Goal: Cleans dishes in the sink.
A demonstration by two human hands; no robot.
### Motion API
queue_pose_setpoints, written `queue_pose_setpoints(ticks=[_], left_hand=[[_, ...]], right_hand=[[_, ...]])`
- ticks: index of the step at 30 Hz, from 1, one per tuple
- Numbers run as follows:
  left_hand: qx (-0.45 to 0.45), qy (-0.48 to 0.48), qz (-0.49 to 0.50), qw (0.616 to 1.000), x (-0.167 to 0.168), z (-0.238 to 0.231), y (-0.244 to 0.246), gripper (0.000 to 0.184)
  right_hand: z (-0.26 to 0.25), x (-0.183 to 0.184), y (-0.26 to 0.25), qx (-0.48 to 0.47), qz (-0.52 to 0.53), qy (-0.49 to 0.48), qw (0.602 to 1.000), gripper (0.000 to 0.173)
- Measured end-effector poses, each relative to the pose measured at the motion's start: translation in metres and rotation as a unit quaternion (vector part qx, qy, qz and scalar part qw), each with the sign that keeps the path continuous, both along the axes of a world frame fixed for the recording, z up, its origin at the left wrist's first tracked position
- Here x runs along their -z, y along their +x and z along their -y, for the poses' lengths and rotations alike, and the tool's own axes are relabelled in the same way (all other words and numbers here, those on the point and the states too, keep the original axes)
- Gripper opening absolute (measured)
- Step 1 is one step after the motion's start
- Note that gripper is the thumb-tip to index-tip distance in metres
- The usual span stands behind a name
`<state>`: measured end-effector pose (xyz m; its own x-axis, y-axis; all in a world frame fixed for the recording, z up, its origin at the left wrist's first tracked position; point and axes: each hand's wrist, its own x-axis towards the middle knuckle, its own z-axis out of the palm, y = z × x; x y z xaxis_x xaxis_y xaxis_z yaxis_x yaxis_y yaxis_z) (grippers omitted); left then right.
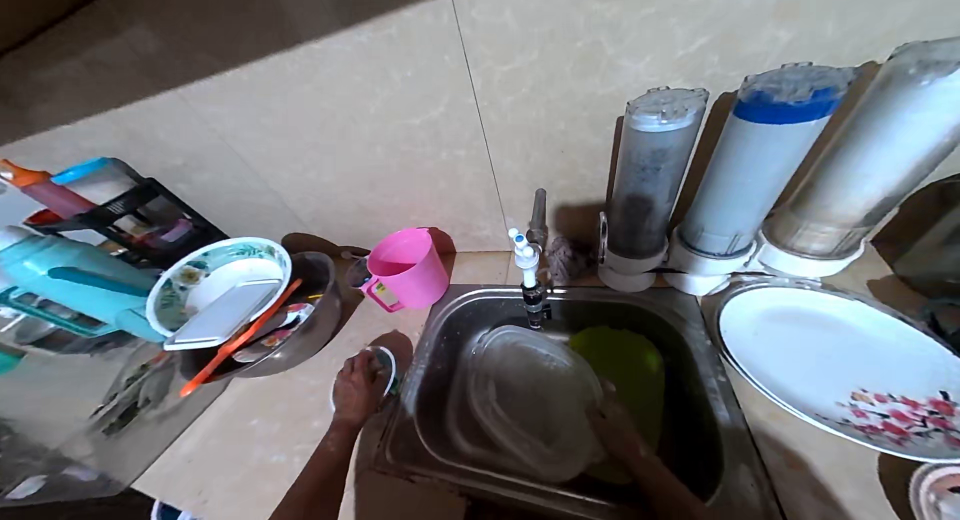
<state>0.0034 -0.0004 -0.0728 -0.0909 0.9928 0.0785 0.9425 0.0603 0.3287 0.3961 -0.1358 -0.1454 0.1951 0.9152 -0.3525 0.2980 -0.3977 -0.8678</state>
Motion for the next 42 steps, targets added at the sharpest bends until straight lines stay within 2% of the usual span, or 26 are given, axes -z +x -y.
queue_pose_setpoints(ticks=[3,7,9,11,14,15,17,19,21,23,25,26,28,30,32,34,36,38,40,42], left_hand=[[0.037,-0.033,-0.034,0.998,0.001,-0.002,-0.004,0.050],[-0.057,-0.152,-0.134,0.978,-0.019,-0.002,0.017,0.053],[-0.082,-0.171,-0.176,0.966,-0.019,-0.007,0.022,0.055],[-0.066,-0.170,-0.135,0.974,-0.022,-0.013,0.016,0.056],[-0.013,-0.220,0.084,0.972,-0.044,-0.016,0.001,0.053],[0.003,-0.238,0.115,0.964,-0.051,-0.015,-0.004,0.048],[0.061,-0.258,0.061,0.962,-0.062,-0.017,-0.014,0.048],[0.091,-0.229,0.006,0.969,-0.060,-0.017,-0.022,0.046],[0.070,-0.160,-0.006,0.985,-0.049,-0.015,-0.032,0.043],[0.035,-0.066,-0.033,0.997,-0.045,-0.009,-0.028,0.056],[0.042,0.013,-0.067,0.997,-0.036,-0.003,-0.018,0.055],[0.064,0.027,-0.082,0.994,-0.028,-0.001,-0.015,0.051],[0.082,-0.008,-0.105,0.991,-0.016,0.001,-0.009,0.047],[0.070,-0.045,-0.108,0.991,-0.019,-0.002,-0.007,0.046],[0.042,-0.022,-0.064,0.997,-0.028,-0.003,-0.003,0.038],[0.050,0.087,0.027,0.995,-0.033,0.003,0.020,0.034],[0.114,0.103,0.117,0.981,-0.036,0.022,0.072,0.033],[0.206,0.008,0.222,0.953,-0.015,0.043,0.133,0.032],[0.266,-0.117,0.298,0.909,0.021,0.058,0.192,0.036],[0.311,-0.178,0.268,0.894,0.059,0.072,0.239,0.047]], right_hand=[[0.001,0.001,-0.003,0.008,-0.009,-0.004,1.000,0.061],[0.001,0.003,-0.004,-0.003,0.004,0.001,1.000,0.061],[0.002,0.006,-0.002,-0.006,0.017,0.012,1.000,0.060],[0.001,0.004,0.000,-0.015,0.020,0.008,1.000,0.060],[0.003,0.004,0.001,-0.012,0.010,0.007,1.000,0.059],[0.003,0.006,0.001,-0.008,0.004,0.007,1.000,0.059],[0.002,0.007,0.000,-0.002,-0.004,0.000,1.000,0.060],[0.001,0.005,0.000,-0.005,-0.006,-0.012,1.000,0.061],[0.000,0.005,0.000,-0.008,-0.003,-0.011,1.000,0.060],[0.000,0.007,0.001,-0.013,-0.001,-0.008,1.000,0.061],[0.000,0.006,0.001,-0.015,0.006,-0.011,1.000,0.060],[0.000,0.005,0.001,-0.017,0.010,-0.014,1.000,0.060],[0.001,0.004,0.000,-0.018,0.012,-0.024,0.999,0.060],[0.001,0.005,-0.001,-0.009,0.001,-0.028,1.000,0.062],[0.001,0.005,0.000,0.001,-0.018,-0.025,1.000,0.063],[-0.001,0.006,0.000,0.022,-0.047,0.003,0.999,0.062],[0.001,0.007,-0.002,0.064,-0.101,0.047,0.992,0.058],[0.001,0.007,-0.007,0.119,-0.169,0.084,0.975,0.053],[0.001,0.005,-0.008,0.149,-0.205,0.087,0.963,0.052],[0.003,0.003,-0.009,0.189,-0.225,0.075,0.953,0.050]])
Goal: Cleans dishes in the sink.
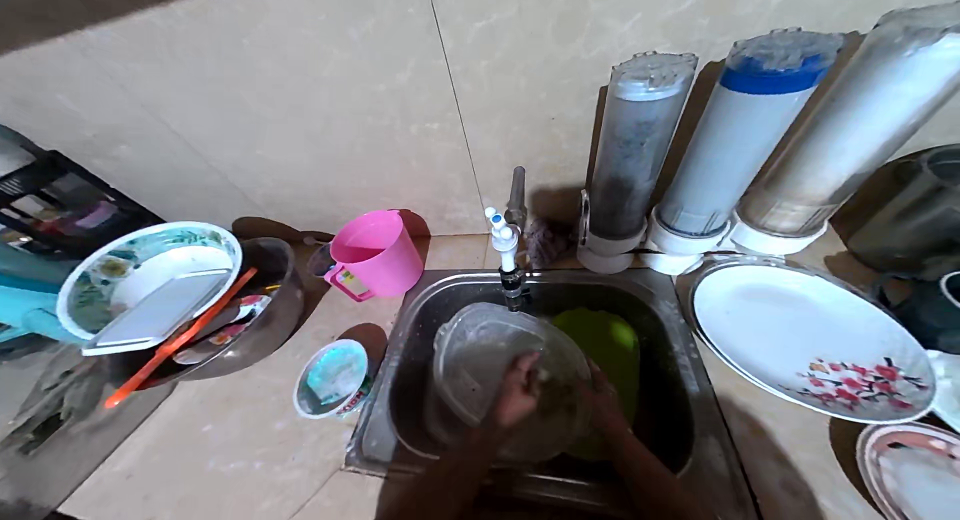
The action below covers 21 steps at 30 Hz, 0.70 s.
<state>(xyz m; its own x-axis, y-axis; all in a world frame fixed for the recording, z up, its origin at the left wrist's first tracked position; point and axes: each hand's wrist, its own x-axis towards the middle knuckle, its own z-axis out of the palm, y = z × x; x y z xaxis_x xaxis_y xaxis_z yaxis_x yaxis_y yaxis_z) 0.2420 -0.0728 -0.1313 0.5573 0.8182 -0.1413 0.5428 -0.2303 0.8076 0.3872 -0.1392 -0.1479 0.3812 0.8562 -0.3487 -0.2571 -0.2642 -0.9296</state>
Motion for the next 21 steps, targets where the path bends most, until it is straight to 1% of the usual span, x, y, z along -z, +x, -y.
queue_pose_setpoints(ticks=[1,3,4,5,6,7,8,9,10,11,12,13,14,15,16,17,18,19,20,21], left_hand=[[0.046,0.036,-0.047,0.997,0.016,0.007,0.014,0.055],[0.140,0.136,-0.159,0.968,0.030,0.010,0.029,0.058],[0.146,0.196,-0.175,0.954,0.035,0.003,0.026,0.057],[0.114,0.268,-0.154,0.944,0.044,-0.010,0.015,0.054],[0.044,0.344,-0.107,0.932,0.054,-0.027,0.002,0.049],[-0.053,0.404,-0.096,0.908,0.059,-0.046,-0.010,0.049],[-0.155,0.404,-0.118,0.894,0.055,-0.060,-0.018,0.052],[-0.239,0.368,-0.140,0.888,0.051,-0.068,-0.020,0.054],[-0.282,0.365,-0.137,0.877,0.053,-0.069,-0.016,0.055],[-0.277,0.362,-0.119,0.882,0.059,-0.059,-0.007,0.055],[-0.227,0.361,-0.091,0.900,0.067,-0.044,0.005,0.056],[-0.148,0.357,-0.064,0.920,0.071,-0.026,0.018,0.058],[-0.062,0.382,-0.040,0.921,0.071,-0.016,0.028,0.060],[-0.003,0.419,-0.014,0.908,0.071,-0.016,0.032,0.059],[0.012,0.457,0.005,0.889,0.070,-0.023,0.029,0.058],[-0.026,0.490,0.004,0.872,0.071,-0.035,0.021,0.055],[-0.117,0.498,-0.021,0.859,0.069,-0.045,0.013,0.056],[-0.235,0.471,-0.066,0.848,0.063,-0.053,0.007,0.061],[-0.334,0.407,-0.105,0.844,0.053,-0.059,0.006,0.067],[-0.386,0.364,-0.121,0.839,0.048,-0.063,0.010,0.070]], right_hand=[[0.001,-0.001,-0.001,0.024,-0.018,-0.004,1.000,0.049],[0.001,0.000,-0.001,0.065,-0.054,0.016,0.996,0.045],[0.001,0.001,-0.001,0.076,-0.073,0.028,0.994,0.044],[0.002,0.000,-0.002,0.081,-0.092,0.031,0.992,0.042],[0.003,-0.001,-0.003,0.080,-0.111,0.029,0.990,0.042],[0.003,-0.003,-0.004,0.075,-0.119,0.027,0.990,0.043],[0.004,-0.006,-0.005,0.069,-0.118,0.024,0.990,0.044],[0.004,-0.007,-0.007,0.061,-0.119,0.025,0.991,0.047],[0.003,-0.007,-0.010,0.057,-0.123,0.029,0.990,0.047],[0.001,-0.005,-0.012,0.060,-0.129,0.037,0.989,0.047],[0.000,-0.003,-0.013,0.065,-0.135,0.047,0.988,0.046],[0.000,-0.002,-0.012,0.071,-0.138,0.059,0.986,0.046],[0.000,-0.003,-0.009,0.074,-0.138,0.069,0.985,0.044],[0.001,-0.003,-0.008,0.082,-0.139,0.077,0.984,0.043],[0.003,-0.004,-0.008,0.087,-0.141,0.081,0.983,0.042],[0.004,-0.004,-0.008,0.083,-0.143,0.083,0.983,0.043],[0.004,-0.004,-0.009,0.079,-0.145,0.084,0.983,0.043],[0.004,-0.005,-0.011,0.071,-0.148,0.082,0.983,0.043],[0.003,-0.006,-0.012,0.067,-0.155,0.077,0.983,0.043],[0.003,-0.006,-0.014,0.066,-0.164,0.071,0.982,0.044]])
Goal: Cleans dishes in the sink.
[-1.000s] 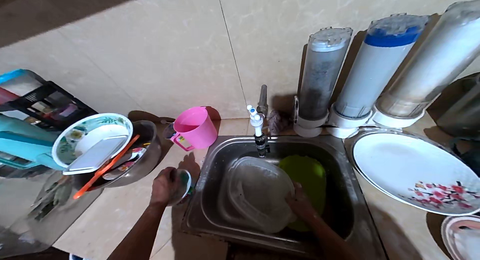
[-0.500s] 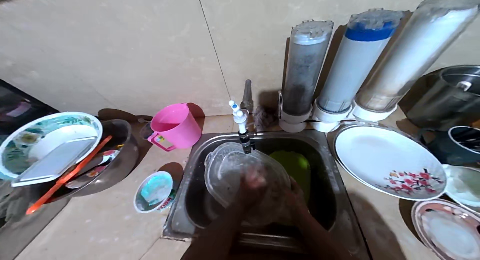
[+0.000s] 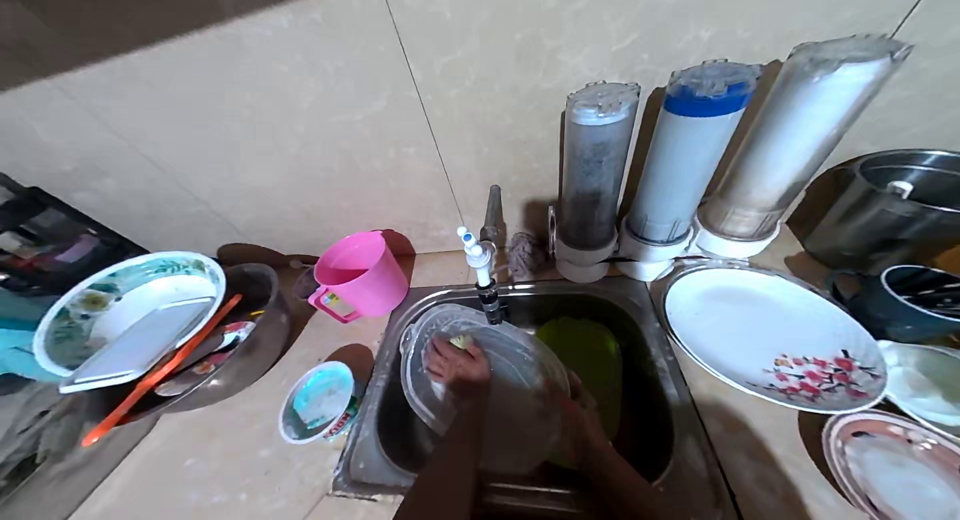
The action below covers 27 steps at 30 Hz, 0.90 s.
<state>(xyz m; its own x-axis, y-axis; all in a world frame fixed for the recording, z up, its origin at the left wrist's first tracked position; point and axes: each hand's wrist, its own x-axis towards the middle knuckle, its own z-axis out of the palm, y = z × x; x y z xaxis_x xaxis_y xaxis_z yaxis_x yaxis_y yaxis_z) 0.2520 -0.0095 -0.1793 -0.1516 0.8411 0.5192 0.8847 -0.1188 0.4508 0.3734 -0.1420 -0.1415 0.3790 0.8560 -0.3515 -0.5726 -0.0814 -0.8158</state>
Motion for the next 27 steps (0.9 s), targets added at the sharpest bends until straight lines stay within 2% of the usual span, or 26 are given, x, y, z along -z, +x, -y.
queue_pose_setpoints(ticks=[1,2,3,4,6,8,10,11,13,15,17,19,20,21,24,27], left_hand=[[0.006,-0.007,-0.004,1.000,0.002,0.002,0.008,0.072],[0.057,0.001,-0.014,0.998,0.009,0.010,0.019,0.071],[0.139,-0.036,-0.006,0.990,0.009,0.026,0.033,0.067],[0.228,-0.115,0.019,0.967,0.001,0.048,0.046,0.063],[0.393,-0.230,0.081,0.887,-0.013,0.084,0.051,0.058],[0.508,-0.279,0.017,0.815,-0.018,0.089,0.024,0.052],[0.581,-0.236,-0.122,0.769,-0.011,0.069,-0.023,0.041],[0.587,-0.192,-0.153,0.771,-0.004,0.054,-0.051,0.032],[0.509,-0.145,-0.152,0.835,-0.006,0.021,-0.104,0.025],[0.370,-0.189,-0.173,0.893,-0.048,-0.007,-0.130,0.036],[0.312,-0.156,-0.228,0.909,-0.070,-0.022,-0.127,0.032],[0.286,-0.151,-0.226,0.919,-0.055,-0.009,-0.112,0.029],[0.274,-0.182,-0.194,0.924,-0.041,0.007,-0.099,0.029],[0.260,-0.226,-0.169,0.923,-0.030,0.027,-0.082,0.029],[0.286,-0.408,-0.085,0.863,-0.035,0.085,-0.011,0.040],[0.392,-0.406,-0.040,0.825,-0.051,0.123,0.025,0.055]], right_hand=[[0.001,-0.001,-0.001,-0.002,-0.010,-0.007,1.000,0.046],[0.001,0.000,-0.001,-0.002,-0.012,-0.012,1.000,0.047],[0.002,0.000,0.000,0.001,-0.009,-0.011,1.000,0.047],[0.001,0.001,0.002,0.010,0.003,-0.005,1.000,0.045],[0.001,0.003,0.011,0.030,0.033,0.012,0.999,0.044],[0.002,0.002,0.017,0.044,0.045,0.020,0.998,0.042],[0.001,0.001,0.018,0.051,0.052,0.035,0.997,0.040],[0.000,0.001,0.018,0.049,0.049,0.041,0.997,0.040],[-0.003,-0.003,0.017,0.039,0.040,0.047,0.997,0.040],[-0.002,-0.005,0.017,0.027,0.037,0.049,0.998,0.039],[-0.002,-0.004,0.017,0.023,0.036,0.058,0.997,0.040],[-0.003,-0.003,0.018,0.035,0.027,0.063,0.997,0.038],[-0.004,-0.003,0.019,0.038,0.025,0.060,0.997,0.039],[-0.004,-0.002,0.021,0.042,0.028,0.059,0.997,0.039],[-0.004,0.003,0.025,0.055,0.066,0.058,0.995,0.041],[-0.004,-0.005,0.037,0.057,0.074,0.006,0.996,0.048]])
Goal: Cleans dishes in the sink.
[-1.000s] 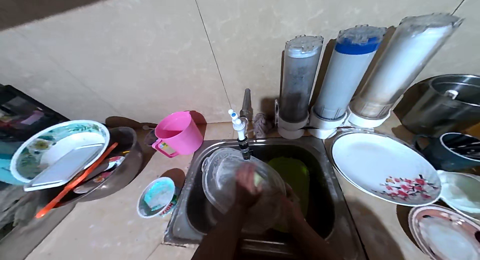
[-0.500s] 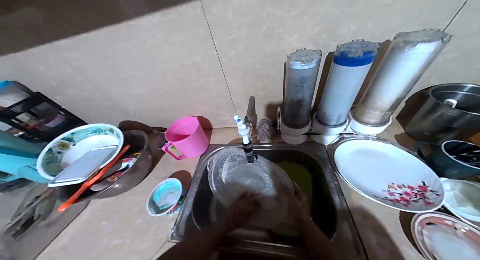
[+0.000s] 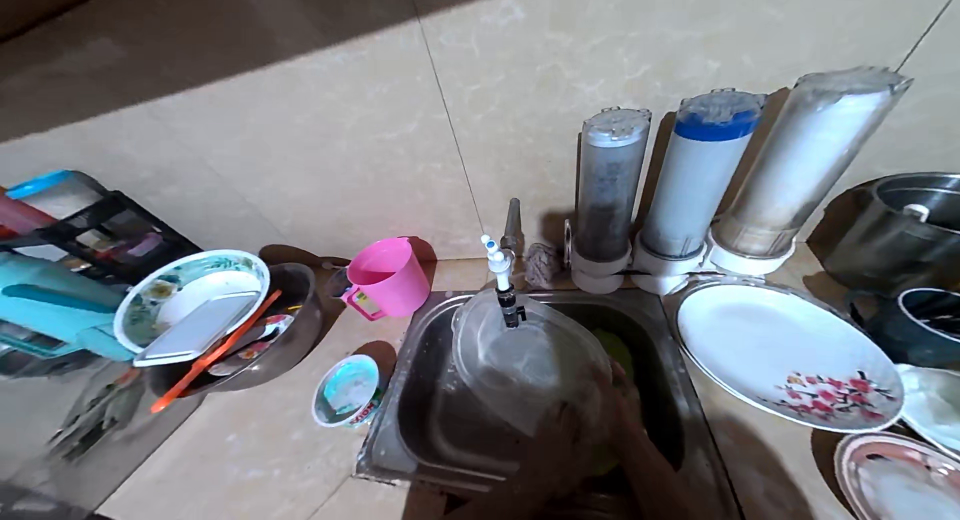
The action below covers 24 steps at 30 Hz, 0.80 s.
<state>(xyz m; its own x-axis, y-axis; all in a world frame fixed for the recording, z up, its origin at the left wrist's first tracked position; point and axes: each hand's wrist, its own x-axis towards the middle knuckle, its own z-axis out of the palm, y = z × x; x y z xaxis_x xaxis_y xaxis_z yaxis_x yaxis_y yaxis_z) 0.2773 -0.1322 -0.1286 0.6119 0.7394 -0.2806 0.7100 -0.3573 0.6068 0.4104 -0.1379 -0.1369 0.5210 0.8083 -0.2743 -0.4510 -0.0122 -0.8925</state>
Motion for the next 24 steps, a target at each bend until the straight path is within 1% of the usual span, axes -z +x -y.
queue_pose_setpoints(ticks=[1,2,3,4,5,6,8,10,12,14,15,17,18,19,20,21,23,24], left_hand=[[0.040,0.019,0.000,0.999,0.000,0.000,-0.005,0.061],[0.081,0.060,-0.026,0.995,0.004,-0.007,-0.020,0.063],[0.122,0.110,-0.079,0.983,0.007,-0.018,-0.041,0.058],[0.138,0.161,-0.128,0.969,0.010,-0.034,-0.066,0.050],[0.128,0.185,-0.178,0.958,0.005,-0.052,-0.090,0.044],[0.115,0.189,-0.238,0.946,-0.007,-0.067,-0.111,0.039],[0.108,0.146,-0.325,0.928,-0.049,-0.084,-0.129,0.036],[0.134,0.113,-0.343,0.923,-0.095,-0.081,-0.124,0.032],[0.147,0.093,-0.310,0.935,-0.139,-0.070,-0.115,0.033],[0.124,0.062,-0.284,0.949,-0.169,-0.065,-0.108,0.042],[0.109,0.057,-0.265,0.956,-0.177,-0.066,-0.110,0.047],[0.078,0.062,-0.221,0.970,-0.184,-0.067,-0.119,0.048],[0.068,0.063,-0.203,0.975,-0.188,-0.066,-0.123,0.047],[0.058,0.070,-0.185,0.979,-0.191,-0.064,-0.125,0.046],[0.048,0.087,-0.157,0.983,-0.190,-0.062,-0.128,0.046],[0.036,0.102,-0.115,0.987,-0.187,-0.059,-0.131,0.046],[0.001,0.115,-0.019,0.993,-0.177,-0.052,-0.135,0.045],[-0.026,0.127,0.035,0.991,-0.167,-0.048,-0.135,0.042]], right_hand=[[-0.001,0.001,0.002,-0.002,-0.009,-0.011,1.000,0.048],[-0.001,0.005,0.004,-0.009,-0.020,-0.014,1.000,0.047],[-0.001,0.008,0.005,-0.020,-0.033,-0.017,0.999,0.045],[-0.001,0.009,0.006,-0.035,-0.043,-0.023,0.998,0.042],[-0.002,0.009,0.005,-0.052,-0.051,-0.029,0.997,0.039],[-0.002,0.007,0.003,-0.070,-0.055,-0.038,0.995,0.038],[-0.002,0.004,-0.003,-0.106,-0.060,-0.060,0.991,0.043],[0.002,0.008,-0.004,-0.127,-0.046,-0.057,0.989,0.049],[0.006,0.011,0.001,-0.147,0.023,0.010,0.989,0.051],[0.014,0.009,-0.001,-0.133,0.132,0.107,0.977,0.042],[0.020,0.014,-0.004,-0.130,0.199,0.181,0.954,0.043],[0.030,0.032,-0.013,-0.138,0.328,0.307,0.883,0.045],[0.035,0.034,-0.020,-0.141,0.366,0.341,0.855,0.038],[0.042,0.030,-0.027,-0.146,0.378,0.353,0.844,0.030],[0.049,0.023,-0.034,-0.151,0.381,0.343,0.845,0.023],[0.059,0.016,-0.040,-0.154,0.389,0.314,0.852,0.021],[0.075,0.001,-0.050,-0.126,0.423,0.226,0.868,0.026],[0.077,-0.001,-0.051,-0.092,0.448,0.192,0.868,0.028]])
